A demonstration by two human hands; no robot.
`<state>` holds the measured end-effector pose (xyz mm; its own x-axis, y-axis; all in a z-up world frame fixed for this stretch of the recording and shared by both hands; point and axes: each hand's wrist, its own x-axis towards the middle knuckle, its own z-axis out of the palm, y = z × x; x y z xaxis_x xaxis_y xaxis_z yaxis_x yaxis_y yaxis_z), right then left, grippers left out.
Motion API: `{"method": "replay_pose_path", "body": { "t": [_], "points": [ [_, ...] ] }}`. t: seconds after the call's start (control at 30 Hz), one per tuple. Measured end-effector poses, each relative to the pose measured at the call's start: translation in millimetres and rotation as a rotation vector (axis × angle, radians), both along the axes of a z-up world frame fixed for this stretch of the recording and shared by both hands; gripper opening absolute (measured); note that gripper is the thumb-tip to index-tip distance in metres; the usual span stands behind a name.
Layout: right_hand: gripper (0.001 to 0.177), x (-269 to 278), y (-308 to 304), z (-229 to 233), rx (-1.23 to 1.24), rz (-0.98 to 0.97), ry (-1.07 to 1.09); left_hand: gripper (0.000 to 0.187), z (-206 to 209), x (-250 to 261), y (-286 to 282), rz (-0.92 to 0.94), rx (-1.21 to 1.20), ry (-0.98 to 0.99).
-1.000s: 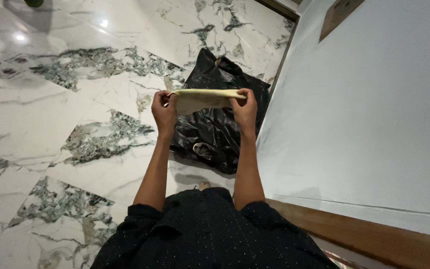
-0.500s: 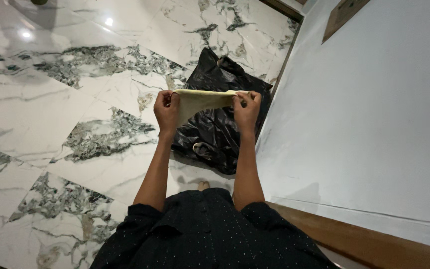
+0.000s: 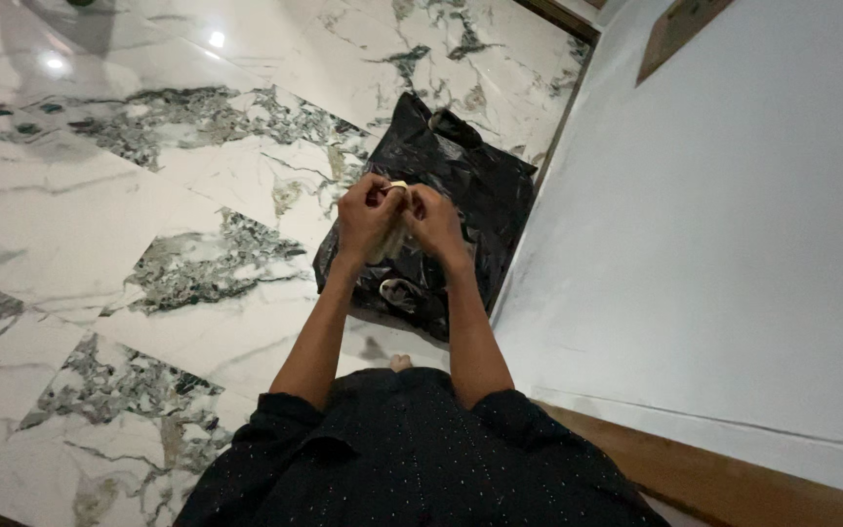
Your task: The person wipes a wooden door frame with a yellow cloth, then walks to a bucket to wet and wring the cloth. They return to wipe the door frame and a nearby glass panel with the damp cloth.
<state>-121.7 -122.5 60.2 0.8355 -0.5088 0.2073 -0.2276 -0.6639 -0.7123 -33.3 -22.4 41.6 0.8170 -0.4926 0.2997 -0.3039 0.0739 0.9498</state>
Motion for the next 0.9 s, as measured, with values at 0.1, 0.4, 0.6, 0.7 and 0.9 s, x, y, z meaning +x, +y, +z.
{"method": "replay_pose_path", "body": {
  "t": [0.1, 0.4, 0.6, 0.7, 0.9],
  "points": [
    [0.021, 9.8, 2.3, -0.4, 0.023, 0.009, -0.043, 0.022, 1.9, 12.3, 7.5, 0.044, 0.014, -0.085],
    [0.017, 79.9, 58.9, -24.5, 0.147, 0.130, -0.168, 0.027, -18.4, 63.8, 101.4, 0.298, 0.043, -0.013],
    [0.022, 123.3, 133.5, -20.4, 0.233, 0.305, -0.129, 0.021, -34.6, 96.5, 166.4, 0.429, -0.006, 0.063],
    [0.029, 148.2, 148.9, -17.0, 0.151, 0.378, -0.041, 0.018, -36.8, 114.3, 188.3, 0.461, -0.019, 0.087],
    [0.031, 195.4, 143.6, -42.2, 0.095, 0.477, -0.113, 0.016, -48.3, 149.2, 207.4, 0.610, 0.042, 0.014]
  ]
}}
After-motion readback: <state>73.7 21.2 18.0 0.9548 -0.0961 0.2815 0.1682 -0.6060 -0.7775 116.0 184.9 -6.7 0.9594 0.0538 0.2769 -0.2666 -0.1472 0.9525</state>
